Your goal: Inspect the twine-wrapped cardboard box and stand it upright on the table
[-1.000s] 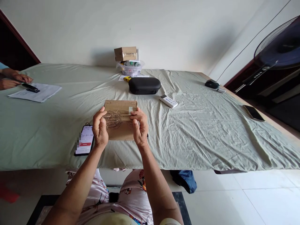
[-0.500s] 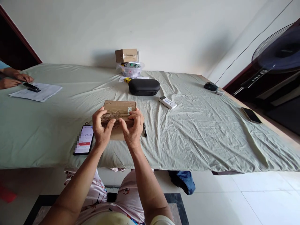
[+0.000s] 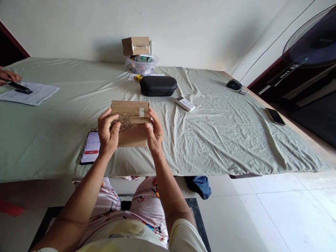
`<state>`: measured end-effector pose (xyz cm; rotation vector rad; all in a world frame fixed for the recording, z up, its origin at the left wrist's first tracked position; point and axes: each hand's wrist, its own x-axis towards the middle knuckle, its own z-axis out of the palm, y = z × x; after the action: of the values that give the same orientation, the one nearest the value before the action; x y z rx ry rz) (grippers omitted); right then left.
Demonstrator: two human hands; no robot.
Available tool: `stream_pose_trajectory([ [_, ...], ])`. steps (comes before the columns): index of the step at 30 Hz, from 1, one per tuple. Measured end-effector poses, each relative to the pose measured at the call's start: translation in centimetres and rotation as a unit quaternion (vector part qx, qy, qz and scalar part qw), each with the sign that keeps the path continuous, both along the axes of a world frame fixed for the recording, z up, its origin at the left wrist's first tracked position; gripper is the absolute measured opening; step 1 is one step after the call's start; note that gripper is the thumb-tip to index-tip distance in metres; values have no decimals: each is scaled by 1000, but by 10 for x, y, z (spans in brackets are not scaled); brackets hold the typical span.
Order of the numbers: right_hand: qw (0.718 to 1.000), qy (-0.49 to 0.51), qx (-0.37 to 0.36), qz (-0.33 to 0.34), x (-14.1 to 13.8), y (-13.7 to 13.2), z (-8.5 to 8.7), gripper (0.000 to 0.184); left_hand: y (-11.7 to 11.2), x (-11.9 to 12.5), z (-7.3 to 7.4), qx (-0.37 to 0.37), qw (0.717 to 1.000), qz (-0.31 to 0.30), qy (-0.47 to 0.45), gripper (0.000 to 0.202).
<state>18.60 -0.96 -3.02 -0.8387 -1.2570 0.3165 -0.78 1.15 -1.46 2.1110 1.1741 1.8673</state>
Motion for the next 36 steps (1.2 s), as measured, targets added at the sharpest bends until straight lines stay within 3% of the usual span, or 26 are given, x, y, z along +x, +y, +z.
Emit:
stream_pose_trajectory([
  [4, 994, 72, -59, 58, 4, 0, -21, 75, 1, -5, -1, -11, 1000, -21, 4, 46],
  [11, 969, 64, -193, 142, 20, -28, -39, 63, 1, -11, -2, -4, 999, -42, 3, 42],
  [15, 960, -10, -263, 92, 23, -40, -57, 65, -1, -11, -2, -12, 998, -55, -26, 39],
  [18, 961, -72, -265, 30, 20, -48, -63, 61, -5, -10, -1, -28, 995, -61, -70, 36],
  [20, 971, -85, -225, -14, 19, -53, -57, 54, -6, -8, -1, -45, 990, -64, -113, 35],
  [23, 983, -86, -136, -89, 22, -58, -32, 42, -4, -3, -8, -61, 973, -81, -208, 38],
  [26, 974, -150, -92, -142, 30, -57, -1, 32, -1, 1, -28, -115, 948, -102, -278, 47],
  [28, 958, -214, -101, -161, 34, -53, 13, 29, -1, -1, -48, -188, 940, -80, -274, 49],
  [32, 923, -329, -115, -161, 28, -42, 16, 29, -11, -15, -78, -319, 923, 5, -216, 36],
  [34, 910, -367, -109, -161, 19, -38, 11, 29, -18, -24, -80, -334, 919, 19, -208, 31],
  [36, 900, -389, -105, -167, 11, -36, 7, 29, -23, -29, -71, -298, 927, 11, -228, 31],
])
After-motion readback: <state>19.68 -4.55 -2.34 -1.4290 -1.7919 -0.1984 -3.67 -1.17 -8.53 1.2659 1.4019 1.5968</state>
